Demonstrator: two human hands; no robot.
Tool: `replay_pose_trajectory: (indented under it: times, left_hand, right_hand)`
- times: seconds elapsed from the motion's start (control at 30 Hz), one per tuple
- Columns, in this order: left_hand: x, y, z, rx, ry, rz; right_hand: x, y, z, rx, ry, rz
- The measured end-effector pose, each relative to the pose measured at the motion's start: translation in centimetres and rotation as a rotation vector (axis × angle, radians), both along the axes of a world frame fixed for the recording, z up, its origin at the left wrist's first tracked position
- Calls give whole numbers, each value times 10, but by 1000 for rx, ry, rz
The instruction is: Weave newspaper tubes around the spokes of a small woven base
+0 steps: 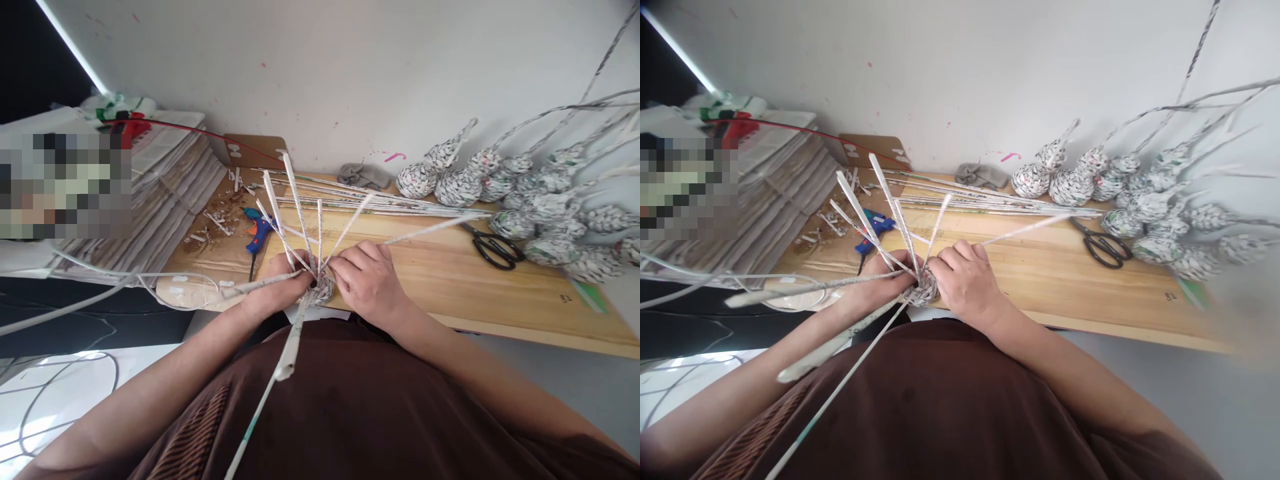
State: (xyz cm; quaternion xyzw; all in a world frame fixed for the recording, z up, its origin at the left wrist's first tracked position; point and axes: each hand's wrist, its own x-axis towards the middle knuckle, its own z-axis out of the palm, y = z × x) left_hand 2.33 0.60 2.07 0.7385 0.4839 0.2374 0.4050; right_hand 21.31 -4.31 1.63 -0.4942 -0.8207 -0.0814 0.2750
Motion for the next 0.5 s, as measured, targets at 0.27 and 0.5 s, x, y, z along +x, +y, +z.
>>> replay_pose_trajectory:
  times: [0.27, 0.5]
  left_hand:
    - [-2, 3, -6, -13, -164, -60]
    - [-7, 2, -4, -64, -222, -101]
  right_hand:
    - [-15, -5, -10, -441, 778, 45]
    - [-16, 2, -29, -732, 1289, 34]
